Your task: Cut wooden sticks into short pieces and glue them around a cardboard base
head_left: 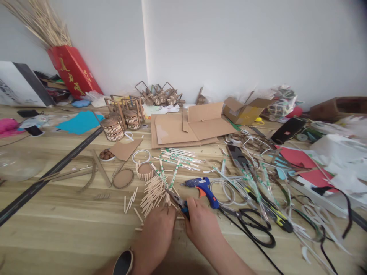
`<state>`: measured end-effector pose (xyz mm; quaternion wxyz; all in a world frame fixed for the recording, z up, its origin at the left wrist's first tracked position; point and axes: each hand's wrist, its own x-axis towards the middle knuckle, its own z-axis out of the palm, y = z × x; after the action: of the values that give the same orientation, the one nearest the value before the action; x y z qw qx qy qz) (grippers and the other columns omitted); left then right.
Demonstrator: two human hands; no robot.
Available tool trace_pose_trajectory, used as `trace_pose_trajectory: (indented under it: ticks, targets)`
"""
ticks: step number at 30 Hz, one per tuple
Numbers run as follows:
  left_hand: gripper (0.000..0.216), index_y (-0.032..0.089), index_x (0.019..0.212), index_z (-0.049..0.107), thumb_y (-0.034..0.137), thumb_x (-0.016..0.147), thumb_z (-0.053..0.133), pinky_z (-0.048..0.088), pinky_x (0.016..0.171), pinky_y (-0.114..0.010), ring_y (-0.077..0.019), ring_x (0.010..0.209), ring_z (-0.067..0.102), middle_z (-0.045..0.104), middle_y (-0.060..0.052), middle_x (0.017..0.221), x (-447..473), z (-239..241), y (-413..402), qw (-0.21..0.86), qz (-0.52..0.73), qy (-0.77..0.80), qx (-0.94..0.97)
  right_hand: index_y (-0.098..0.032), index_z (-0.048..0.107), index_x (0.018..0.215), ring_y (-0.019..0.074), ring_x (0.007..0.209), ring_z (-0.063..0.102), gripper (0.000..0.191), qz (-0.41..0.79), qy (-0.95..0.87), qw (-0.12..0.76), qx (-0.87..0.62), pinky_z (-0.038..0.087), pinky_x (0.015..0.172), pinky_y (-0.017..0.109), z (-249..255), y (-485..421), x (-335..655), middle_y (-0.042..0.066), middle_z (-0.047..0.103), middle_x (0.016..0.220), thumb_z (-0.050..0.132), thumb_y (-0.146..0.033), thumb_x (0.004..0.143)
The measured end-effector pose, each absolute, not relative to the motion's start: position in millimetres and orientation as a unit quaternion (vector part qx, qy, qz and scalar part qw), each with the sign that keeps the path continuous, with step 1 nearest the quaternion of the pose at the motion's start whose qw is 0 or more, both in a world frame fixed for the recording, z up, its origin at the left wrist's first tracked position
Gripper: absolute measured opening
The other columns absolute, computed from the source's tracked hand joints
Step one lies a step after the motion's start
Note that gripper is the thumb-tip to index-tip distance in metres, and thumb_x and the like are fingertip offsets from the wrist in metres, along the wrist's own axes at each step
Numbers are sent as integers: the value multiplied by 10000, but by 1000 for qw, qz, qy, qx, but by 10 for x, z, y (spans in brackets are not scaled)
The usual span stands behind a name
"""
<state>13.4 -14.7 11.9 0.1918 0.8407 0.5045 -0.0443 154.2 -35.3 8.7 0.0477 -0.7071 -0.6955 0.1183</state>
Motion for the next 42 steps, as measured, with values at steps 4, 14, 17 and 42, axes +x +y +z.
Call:
trace_pose_trajectory:
  ticks: [4,14,17,42]
  targets:
    - [355,152,1026,646,19,921,334,489,894,-392,-251,990,653,701,-120,1032,136,136,-147,191,-36,510,838,-170,570,924,281,908,664,212,119,-692,35,-711,369,657,289,115,-340,1522,128,714,939,562,-20,775]
    - [364,149,1000,649,28,915,317,484,862,-380,-252,959,658,705,-129,1015,155,129,-157,194,-28,519,832,-155,565,915,323,911,668,232,119,-691,43,-712,390,684,320,122,-292,1448,174,707,929,520,16,765]
    - [364,145,1005,642,28,910,311,478,846,-372,-252,945,655,703,-134,1002,175,114,-157,185,-30,524,831,-156,554,905,318,916,658,249,122,-697,64,-704,396,700,328,95,-269,1476,176,701,929,498,36,756]
    - [680,150,841,557,802,655,614,485,643,-313,-192,655,635,665,-55,749,53,-193,50,720,255,372,528,-223,555,861,226,849,616,120,247,-759,321,-509,493,747,322,39,-203,1758,68,624,903,526,-114,820]
